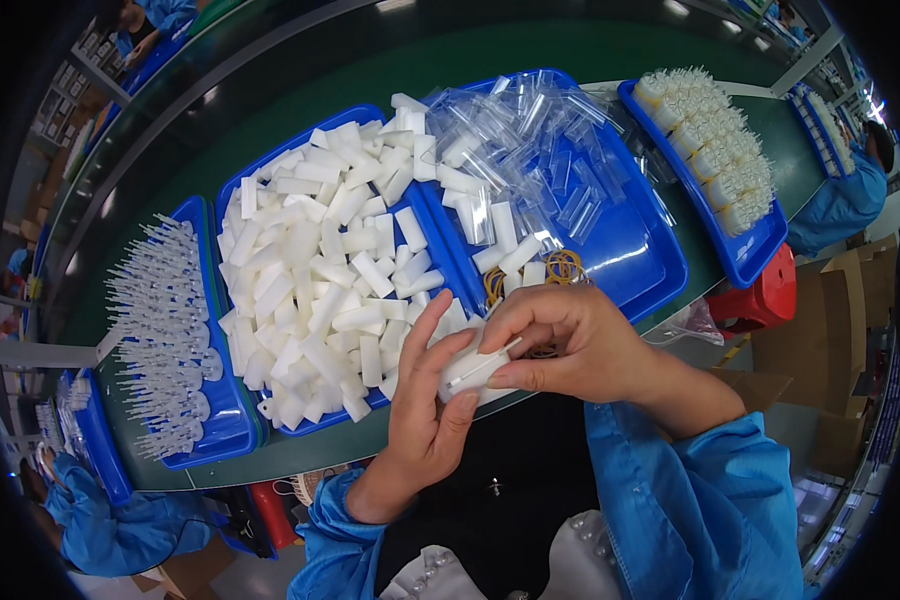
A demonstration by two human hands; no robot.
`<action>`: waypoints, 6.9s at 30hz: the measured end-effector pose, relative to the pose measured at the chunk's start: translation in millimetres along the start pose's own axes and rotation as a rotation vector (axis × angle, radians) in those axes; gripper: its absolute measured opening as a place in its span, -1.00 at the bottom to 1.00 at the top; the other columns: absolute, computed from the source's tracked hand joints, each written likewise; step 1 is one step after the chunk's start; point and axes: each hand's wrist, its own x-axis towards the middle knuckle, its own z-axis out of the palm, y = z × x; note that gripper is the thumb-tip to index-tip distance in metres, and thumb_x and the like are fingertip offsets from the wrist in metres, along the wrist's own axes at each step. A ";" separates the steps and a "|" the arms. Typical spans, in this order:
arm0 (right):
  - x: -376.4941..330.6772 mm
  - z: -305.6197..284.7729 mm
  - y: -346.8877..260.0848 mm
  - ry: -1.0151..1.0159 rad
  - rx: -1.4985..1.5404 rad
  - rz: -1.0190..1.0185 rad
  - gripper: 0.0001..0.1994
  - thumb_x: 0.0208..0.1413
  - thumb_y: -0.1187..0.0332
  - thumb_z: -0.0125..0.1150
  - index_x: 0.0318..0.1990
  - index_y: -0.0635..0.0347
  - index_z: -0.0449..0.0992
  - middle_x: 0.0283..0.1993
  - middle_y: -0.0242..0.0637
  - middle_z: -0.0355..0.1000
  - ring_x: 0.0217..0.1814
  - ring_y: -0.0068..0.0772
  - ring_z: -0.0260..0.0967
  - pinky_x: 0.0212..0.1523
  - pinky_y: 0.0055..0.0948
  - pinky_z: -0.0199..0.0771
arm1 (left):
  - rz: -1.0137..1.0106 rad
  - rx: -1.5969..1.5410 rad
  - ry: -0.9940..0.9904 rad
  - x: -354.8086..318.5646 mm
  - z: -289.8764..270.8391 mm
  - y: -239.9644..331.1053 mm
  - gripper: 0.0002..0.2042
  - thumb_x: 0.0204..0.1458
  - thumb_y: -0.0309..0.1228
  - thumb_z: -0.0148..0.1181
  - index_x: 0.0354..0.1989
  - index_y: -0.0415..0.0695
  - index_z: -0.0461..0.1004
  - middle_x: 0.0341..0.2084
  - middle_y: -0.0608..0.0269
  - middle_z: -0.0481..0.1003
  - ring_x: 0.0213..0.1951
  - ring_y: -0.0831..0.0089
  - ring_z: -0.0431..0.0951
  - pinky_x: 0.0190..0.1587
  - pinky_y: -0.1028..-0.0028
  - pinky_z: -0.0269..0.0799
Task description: The person assembles small plastic components by hand, inserting plastic inserts into plastic housings and securing them with rubber bands.
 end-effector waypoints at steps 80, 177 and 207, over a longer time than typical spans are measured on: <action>-11.9 7.4 32.9 0.343 0.285 -0.307 -0.76 0.07 0.58 0.11 -0.09 0.37 0.32 -0.11 -0.11 0.43 -0.08 -0.39 0.42 -0.06 -0.49 0.44 | -0.132 -0.186 0.321 18.2 29.0 -16.3 -0.88 0.11 -0.41 0.01 -0.30 -0.21 0.36 0.04 0.01 0.22 0.01 0.38 0.30 0.07 0.40 0.17; -4.7 -7.3 14.1 0.302 0.134 -0.154 -0.61 0.14 0.47 0.05 0.13 0.34 0.25 -0.23 -0.36 0.35 -0.20 -0.65 0.29 -0.14 -0.62 0.32 | -0.145 0.012 0.211 15.4 22.1 -4.7 -0.80 -0.04 -0.44 0.20 -0.24 -0.23 0.44 0.05 -0.02 0.25 0.08 0.20 0.27 0.10 0.33 0.15; -5.8 -11.6 1.5 0.250 0.090 -0.110 -0.70 0.07 0.53 0.13 -0.01 0.33 0.40 -0.16 -0.26 0.42 -0.12 -0.54 0.40 -0.11 -0.63 0.38 | 0.000 0.211 0.229 22.7 21.6 -6.2 -0.80 0.10 -0.34 0.06 -0.33 -0.26 0.41 -0.02 -0.13 0.26 0.02 0.12 0.33 0.07 0.24 0.24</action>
